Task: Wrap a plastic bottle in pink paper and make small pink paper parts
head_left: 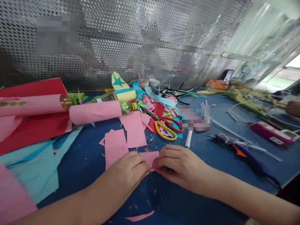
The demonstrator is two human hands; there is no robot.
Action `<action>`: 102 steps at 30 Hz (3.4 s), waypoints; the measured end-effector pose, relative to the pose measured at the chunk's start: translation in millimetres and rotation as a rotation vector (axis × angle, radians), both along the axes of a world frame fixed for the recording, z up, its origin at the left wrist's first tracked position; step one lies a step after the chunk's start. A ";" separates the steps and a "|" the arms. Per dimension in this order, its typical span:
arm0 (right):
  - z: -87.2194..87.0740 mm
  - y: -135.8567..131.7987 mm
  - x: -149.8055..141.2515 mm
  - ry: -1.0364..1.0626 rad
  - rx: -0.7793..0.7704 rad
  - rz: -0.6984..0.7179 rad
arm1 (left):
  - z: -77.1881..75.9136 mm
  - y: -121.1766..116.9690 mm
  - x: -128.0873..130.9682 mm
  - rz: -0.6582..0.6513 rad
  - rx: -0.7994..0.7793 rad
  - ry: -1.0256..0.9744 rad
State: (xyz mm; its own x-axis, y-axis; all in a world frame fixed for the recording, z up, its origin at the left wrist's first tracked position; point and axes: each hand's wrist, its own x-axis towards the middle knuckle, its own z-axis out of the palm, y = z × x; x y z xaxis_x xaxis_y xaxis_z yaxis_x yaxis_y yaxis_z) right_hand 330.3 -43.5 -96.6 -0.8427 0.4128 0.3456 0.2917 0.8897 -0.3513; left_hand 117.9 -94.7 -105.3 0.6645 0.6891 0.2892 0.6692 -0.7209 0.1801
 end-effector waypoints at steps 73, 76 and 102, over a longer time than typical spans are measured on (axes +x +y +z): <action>-11.2 -7.7 -26.3 0.142 -0.225 0.070 | 19.1 -34.8 -20.1 0.065 0.217 0.215; -11.7 -7.4 -26.0 0.133 -0.271 0.057 | 19.7 -34.3 -19.6 0.108 0.197 0.242; -11.0 -11.2 -23.2 0.043 -0.164 0.056 | 19.2 -38.1 -26.2 0.067 0.030 0.120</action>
State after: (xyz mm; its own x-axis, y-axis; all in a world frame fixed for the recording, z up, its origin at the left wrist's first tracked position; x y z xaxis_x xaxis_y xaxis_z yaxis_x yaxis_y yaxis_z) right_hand 307.2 -54.7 -107.6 -0.8518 0.4197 0.3136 0.2250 0.8336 -0.5045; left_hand 91.7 -132.8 -86.1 0.6484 0.7253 0.2314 0.7314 -0.6778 0.0752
